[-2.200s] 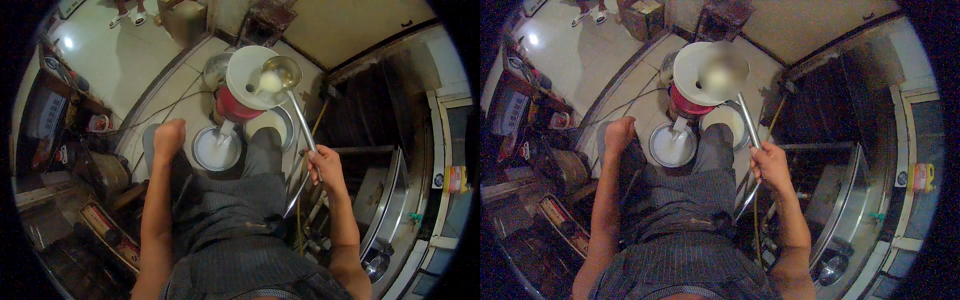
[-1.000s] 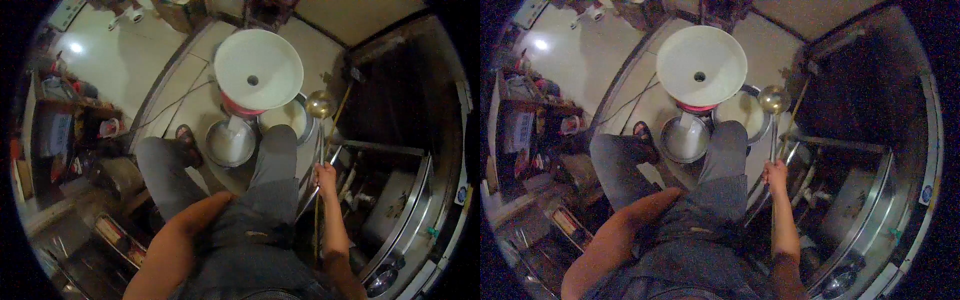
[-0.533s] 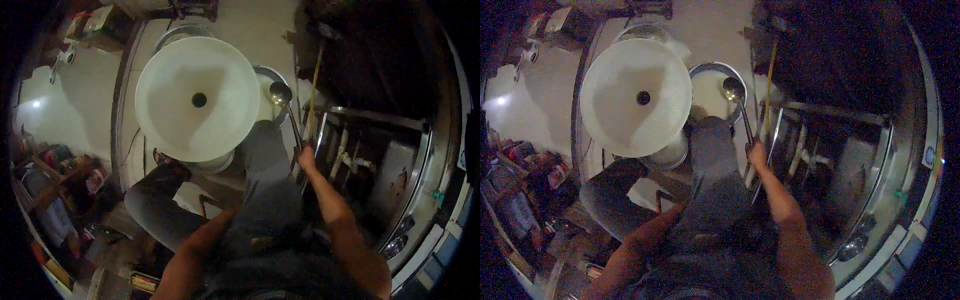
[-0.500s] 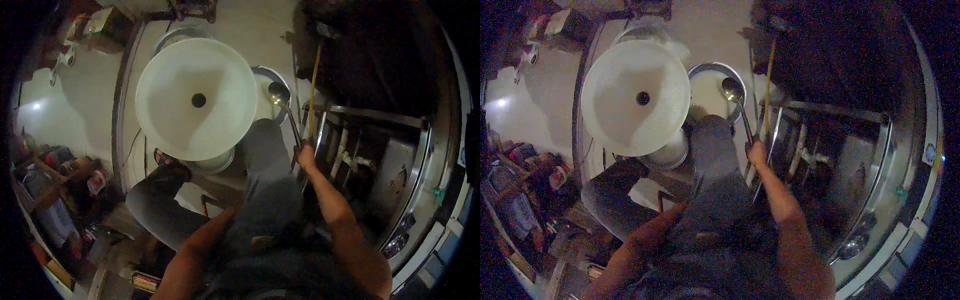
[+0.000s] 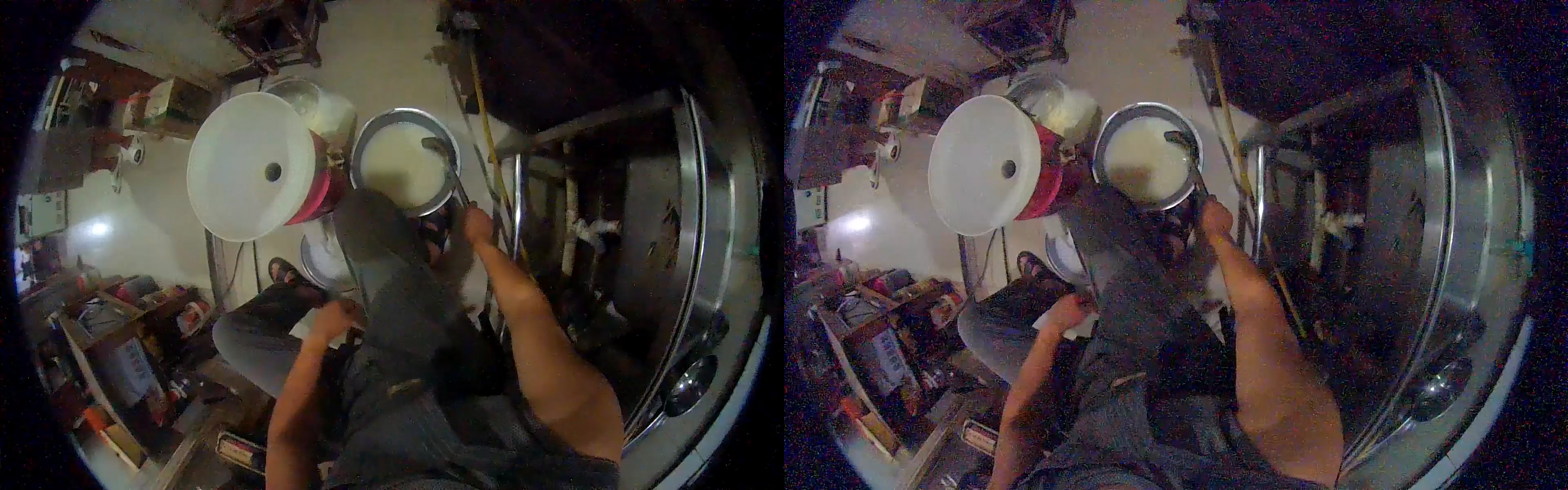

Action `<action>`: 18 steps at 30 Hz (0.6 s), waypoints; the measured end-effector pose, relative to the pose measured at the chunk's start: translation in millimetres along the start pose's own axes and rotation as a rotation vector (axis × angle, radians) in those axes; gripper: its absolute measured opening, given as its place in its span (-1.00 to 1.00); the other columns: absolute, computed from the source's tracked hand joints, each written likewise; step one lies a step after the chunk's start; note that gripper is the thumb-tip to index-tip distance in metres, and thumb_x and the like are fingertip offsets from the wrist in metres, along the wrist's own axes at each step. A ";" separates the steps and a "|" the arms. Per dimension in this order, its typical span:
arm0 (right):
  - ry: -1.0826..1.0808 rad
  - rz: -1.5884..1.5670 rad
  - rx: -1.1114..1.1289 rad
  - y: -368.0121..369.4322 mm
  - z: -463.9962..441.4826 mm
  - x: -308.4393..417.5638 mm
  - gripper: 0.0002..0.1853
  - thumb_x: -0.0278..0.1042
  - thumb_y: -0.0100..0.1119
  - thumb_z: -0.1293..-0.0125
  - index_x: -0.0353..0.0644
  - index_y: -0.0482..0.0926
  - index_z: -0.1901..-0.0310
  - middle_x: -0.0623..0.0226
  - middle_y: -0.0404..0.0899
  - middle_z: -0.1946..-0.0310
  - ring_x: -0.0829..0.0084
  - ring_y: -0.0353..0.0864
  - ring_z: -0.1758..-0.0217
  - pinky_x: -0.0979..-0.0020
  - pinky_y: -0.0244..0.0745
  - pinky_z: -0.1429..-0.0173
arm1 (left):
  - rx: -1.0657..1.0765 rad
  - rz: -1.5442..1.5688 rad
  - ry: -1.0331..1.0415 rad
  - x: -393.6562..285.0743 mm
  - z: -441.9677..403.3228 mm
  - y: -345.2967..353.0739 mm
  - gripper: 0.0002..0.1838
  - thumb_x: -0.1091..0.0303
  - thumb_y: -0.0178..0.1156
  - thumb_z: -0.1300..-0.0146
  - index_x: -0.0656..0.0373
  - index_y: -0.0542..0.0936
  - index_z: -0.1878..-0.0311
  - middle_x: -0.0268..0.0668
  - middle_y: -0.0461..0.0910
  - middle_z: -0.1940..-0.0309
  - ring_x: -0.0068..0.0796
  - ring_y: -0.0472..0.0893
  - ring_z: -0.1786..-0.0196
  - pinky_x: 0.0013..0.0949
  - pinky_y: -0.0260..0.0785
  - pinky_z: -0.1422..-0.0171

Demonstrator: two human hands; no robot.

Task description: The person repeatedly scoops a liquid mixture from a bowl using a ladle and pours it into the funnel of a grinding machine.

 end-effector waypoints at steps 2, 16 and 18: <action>0.011 -0.129 0.038 14.5 4.4 -3.7 -0.77 -0.36 0.13 -0.21 -0.31 0.57 0.16 -0.07 0.66 0.24 -0.02 0.69 0.12 0.07 0.60 0.07 | -0.092 0.001 -0.032 40.8 7.3 -18.1 -0.67 0.13 0.18 -0.29 0.13 0.67 0.02 -0.04 0.68 0.12 0.00 0.66 0.05 -0.13 0.49 -0.03; -0.343 -0.295 0.438 136.6 21.4 13.2 -0.88 -0.34 0.16 -0.27 -0.02 0.63 0.18 0.28 0.62 0.49 0.38 0.58 0.60 0.29 0.47 0.52 | -0.261 -0.063 -0.018 44.8 40.1 -84.3 -0.76 0.22 0.18 -0.25 0.14 0.67 0.15 -0.02 0.65 0.24 0.09 0.61 0.12 -0.02 0.45 0.04; 0.190 -1.181 0.576 146.7 31.5 -11.1 -0.90 -0.28 0.17 -0.32 -0.08 0.59 0.25 0.37 0.55 0.59 0.49 0.45 0.69 0.34 0.39 0.61 | -0.234 -0.050 0.016 48.9 31.2 -72.8 -0.75 0.20 0.17 -0.25 0.12 0.66 0.12 -0.02 0.65 0.21 0.09 0.61 0.11 -0.01 0.45 0.03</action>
Point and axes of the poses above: each hand's wrist, its own z-axis away from the middle knuckle, its own y-axis out of the palm, x = y × z, the point moved 9 cm from there along -z, towards the middle knuckle
